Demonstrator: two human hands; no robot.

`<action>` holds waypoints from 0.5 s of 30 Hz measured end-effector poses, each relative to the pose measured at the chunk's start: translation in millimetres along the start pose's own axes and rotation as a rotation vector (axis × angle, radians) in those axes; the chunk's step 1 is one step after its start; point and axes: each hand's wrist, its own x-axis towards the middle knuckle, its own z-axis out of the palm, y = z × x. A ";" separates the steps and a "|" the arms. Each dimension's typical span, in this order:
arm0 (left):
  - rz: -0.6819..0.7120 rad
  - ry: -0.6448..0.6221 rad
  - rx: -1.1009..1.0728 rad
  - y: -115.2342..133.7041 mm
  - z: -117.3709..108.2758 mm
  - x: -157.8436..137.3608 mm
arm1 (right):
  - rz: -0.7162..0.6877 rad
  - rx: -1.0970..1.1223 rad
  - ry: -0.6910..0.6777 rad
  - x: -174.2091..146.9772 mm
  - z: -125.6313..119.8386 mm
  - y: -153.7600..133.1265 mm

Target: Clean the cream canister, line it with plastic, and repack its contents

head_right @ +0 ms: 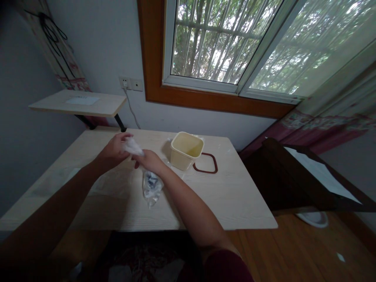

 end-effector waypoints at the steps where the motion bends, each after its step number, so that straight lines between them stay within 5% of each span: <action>1: -0.056 0.051 -0.135 -2.6 3.1 -0.3 | 0.006 0.037 0.055 1.5 0.3 1.5; 3: -0.183 0.064 -0.424 -6.3 9.3 -2.7 | 0.004 0.104 0.155 4.3 0.3 4.8; 6: -0.314 -0.117 -0.695 -4.9 18.9 -9.5 | -0.025 0.141 0.291 7.3 -0.1 7.0; 9: -0.291 -0.275 -0.663 3.1 31.9 -16.4 | -0.019 0.010 0.396 6.6 -0.3 3.9; 13: -0.180 -0.231 -0.498 13.7 52.8 -19.0 | 0.000 -0.226 0.506 -1.0 1.0 -3.4; 15: -0.144 -0.209 -0.398 16.5 61.6 -16.3 | -0.016 -0.325 0.453 -5.0 1.6 -6.3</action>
